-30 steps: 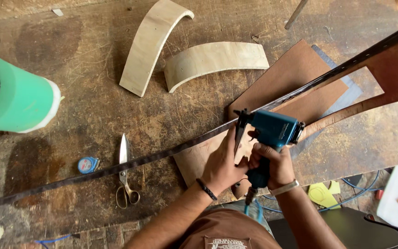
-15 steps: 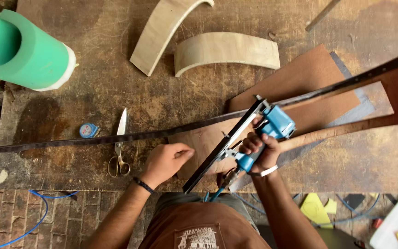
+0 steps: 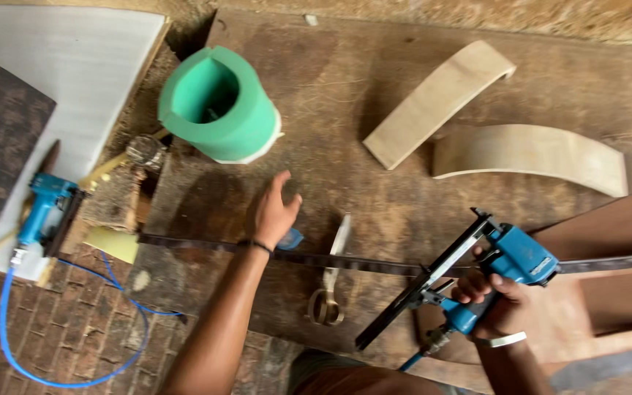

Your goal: The person staples dark fabric onto a wooden chair frame using a pneumatic staple gun. They trim excess fabric with scissors, align the material along the frame edges, and secure it with staples. The person also fits the upholstered frame onto a chair seat and continues stapling along the sides.

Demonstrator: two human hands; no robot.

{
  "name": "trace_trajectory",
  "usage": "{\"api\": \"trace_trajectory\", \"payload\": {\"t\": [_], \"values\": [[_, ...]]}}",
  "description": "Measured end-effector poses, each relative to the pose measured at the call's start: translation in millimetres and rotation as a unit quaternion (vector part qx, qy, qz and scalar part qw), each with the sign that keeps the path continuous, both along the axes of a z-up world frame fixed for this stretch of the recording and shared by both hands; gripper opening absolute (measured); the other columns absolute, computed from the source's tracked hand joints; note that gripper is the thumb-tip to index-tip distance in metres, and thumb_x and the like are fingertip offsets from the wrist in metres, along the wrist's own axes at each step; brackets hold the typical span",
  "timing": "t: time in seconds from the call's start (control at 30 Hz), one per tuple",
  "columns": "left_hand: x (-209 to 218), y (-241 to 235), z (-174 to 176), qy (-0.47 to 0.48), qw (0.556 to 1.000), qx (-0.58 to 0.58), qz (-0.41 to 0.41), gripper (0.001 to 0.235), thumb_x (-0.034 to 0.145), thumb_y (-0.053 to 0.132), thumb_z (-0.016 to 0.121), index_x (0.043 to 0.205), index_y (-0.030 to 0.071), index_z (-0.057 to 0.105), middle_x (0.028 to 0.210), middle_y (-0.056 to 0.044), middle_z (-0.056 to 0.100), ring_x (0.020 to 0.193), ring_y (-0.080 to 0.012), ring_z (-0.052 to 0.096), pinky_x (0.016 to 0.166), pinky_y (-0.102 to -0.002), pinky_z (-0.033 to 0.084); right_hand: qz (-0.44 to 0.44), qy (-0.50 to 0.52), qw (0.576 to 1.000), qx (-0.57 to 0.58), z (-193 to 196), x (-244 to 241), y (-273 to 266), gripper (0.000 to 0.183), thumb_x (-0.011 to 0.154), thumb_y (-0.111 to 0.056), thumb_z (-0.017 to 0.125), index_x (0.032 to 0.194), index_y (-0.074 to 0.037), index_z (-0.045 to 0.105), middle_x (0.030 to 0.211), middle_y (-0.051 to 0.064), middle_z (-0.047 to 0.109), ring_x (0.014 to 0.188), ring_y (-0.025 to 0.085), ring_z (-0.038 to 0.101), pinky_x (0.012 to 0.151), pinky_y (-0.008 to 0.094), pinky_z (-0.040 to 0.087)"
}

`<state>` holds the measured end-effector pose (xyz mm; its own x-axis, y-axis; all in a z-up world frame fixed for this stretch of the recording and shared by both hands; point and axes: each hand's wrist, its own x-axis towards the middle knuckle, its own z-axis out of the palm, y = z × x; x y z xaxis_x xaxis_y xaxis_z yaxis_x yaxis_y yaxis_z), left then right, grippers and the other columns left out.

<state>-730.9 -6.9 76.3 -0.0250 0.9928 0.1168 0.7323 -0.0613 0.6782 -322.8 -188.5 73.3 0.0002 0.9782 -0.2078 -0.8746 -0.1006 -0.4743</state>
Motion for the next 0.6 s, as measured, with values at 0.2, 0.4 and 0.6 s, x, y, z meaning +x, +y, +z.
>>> {"api": "trace_trajectory", "payload": {"t": [0.2, 0.4, 0.6], "values": [[-95.3, 100.8, 20.0, 0.283, 0.941, 0.166, 0.078, 0.084, 0.061, 0.026, 0.087, 0.136, 0.002, 0.055, 0.139, -0.03, 0.059, 0.132, -0.0454, 0.05, 0.113, -0.056, 0.035, -0.017, -0.068, 0.997, -0.03, 12.4, -62.4, 14.7, 0.059, 0.085, -0.02, 0.072, 0.136, 0.003, 0.055, 0.07, -0.001, 0.046, 0.062, 0.013, 0.046, 0.064, 0.033, 0.041], [-110.1, 147.9, 18.3, 0.245, 0.968, 0.015, 0.052, 0.052, 0.078, 0.028, 0.087, 0.121, 0.007, 0.067, 0.122, -0.014, 0.07, 0.12, -0.0314, 0.061, 0.118, -0.054, 0.033, -0.044, -0.12, 0.99, -0.058, 26.6, -95.2, 17.5, 0.063, 0.08, -0.022, 0.073, 0.134, 0.004, 0.053, 0.068, -0.001, 0.044, 0.059, 0.014, 0.045, 0.062, 0.035, 0.041], [-144.9, 121.1, 15.6, 0.201, 0.977, 0.062, -0.029, 0.039, 0.082, 0.031, 0.083, 0.113, 0.009, 0.074, 0.108, -0.01, 0.077, 0.105, -0.0279, 0.07, 0.104, -0.047, 0.044, -0.053, -0.116, 0.988, -0.09, 24.8, -115.5, 27.0, 0.065, 0.078, -0.021, 0.074, 0.133, 0.006, 0.054, 0.065, 0.0, 0.044, 0.057, 0.015, 0.046, 0.06, 0.035, 0.042]]}}
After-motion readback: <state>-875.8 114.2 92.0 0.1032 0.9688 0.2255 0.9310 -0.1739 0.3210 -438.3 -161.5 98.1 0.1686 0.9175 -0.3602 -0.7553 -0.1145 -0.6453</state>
